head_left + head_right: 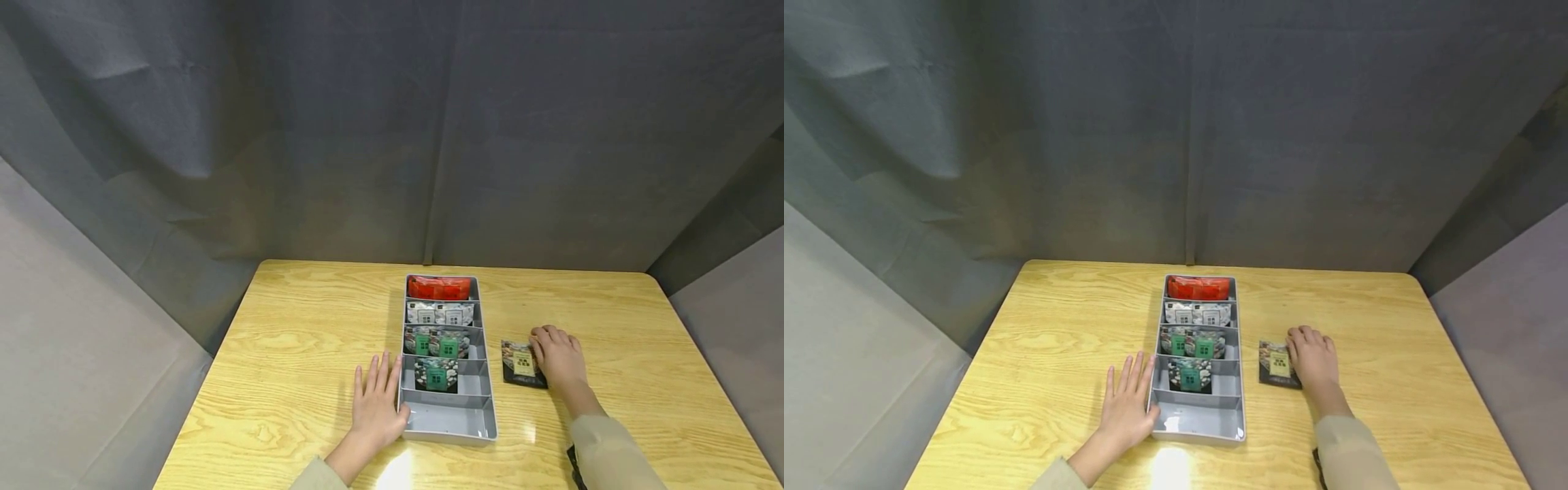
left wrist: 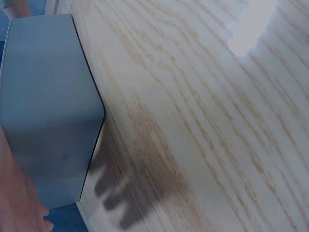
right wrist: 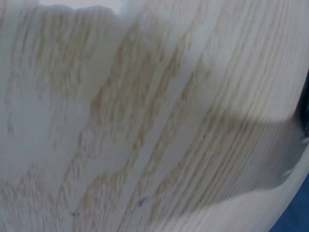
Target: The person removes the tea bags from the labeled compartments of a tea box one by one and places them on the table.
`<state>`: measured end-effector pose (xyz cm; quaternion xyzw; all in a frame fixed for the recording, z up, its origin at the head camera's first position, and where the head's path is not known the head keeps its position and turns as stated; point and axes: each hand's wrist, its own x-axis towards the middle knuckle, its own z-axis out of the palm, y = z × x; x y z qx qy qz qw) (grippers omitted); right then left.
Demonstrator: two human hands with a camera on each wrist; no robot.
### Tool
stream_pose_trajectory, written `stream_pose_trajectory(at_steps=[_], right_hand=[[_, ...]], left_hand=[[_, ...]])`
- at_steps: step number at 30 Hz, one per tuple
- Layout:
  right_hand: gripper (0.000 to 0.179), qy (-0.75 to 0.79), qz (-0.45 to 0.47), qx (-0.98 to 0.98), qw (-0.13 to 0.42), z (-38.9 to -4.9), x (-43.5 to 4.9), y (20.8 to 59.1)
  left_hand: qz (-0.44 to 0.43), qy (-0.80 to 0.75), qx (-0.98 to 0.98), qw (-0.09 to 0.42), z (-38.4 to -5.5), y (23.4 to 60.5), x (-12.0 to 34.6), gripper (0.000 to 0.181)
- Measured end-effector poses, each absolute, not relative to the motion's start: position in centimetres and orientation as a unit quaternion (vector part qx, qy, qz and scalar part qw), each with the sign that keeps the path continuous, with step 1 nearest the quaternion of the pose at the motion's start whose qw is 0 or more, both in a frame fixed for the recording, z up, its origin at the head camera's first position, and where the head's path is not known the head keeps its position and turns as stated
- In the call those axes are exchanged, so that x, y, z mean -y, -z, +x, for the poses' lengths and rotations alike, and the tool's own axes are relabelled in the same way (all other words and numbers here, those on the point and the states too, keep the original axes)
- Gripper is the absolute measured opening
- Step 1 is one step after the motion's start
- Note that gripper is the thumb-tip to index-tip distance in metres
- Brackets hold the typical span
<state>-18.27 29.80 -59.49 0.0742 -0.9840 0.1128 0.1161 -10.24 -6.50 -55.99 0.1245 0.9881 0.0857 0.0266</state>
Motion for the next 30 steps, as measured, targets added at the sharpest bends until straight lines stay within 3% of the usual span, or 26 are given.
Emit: stream_pose_trajectory(at_steps=[5, 12, 16, 23, 30], right_hand=[[0.024, -0.161, 0.087, 0.967, 0.179, -17.9, -28.4, 58.7], [0.02, -0.242, 0.172, 0.909, 0.291, -17.7, -25.1, 57.0], [0.021, -0.272, 0.213, 0.89, 0.297, -17.2, -22.8, 55.7], [0.025, -0.255, 0.276, 0.887, 0.267, -16.4, -19.9, 54.5], [0.028, -0.216, 0.309, 0.895, 0.236, -15.8, -18.1, 54.6]], left_hand=[[0.124, -0.089, -0.988, 0.03, -10.2, 56.0, 6.4, 0.079], [0.121, -0.091, -0.988, 0.04, -10.2, 55.7, 6.4, 0.081], [0.119, -0.094, -0.988, 0.038, -10.2, 55.7, 6.4, 0.082], [0.124, -0.1, -0.987, 0.024, -10.3, 55.9, 6.3, 0.082], [0.119, -0.085, -0.988, 0.04, -10.2, 55.6, 6.3, 0.082]])
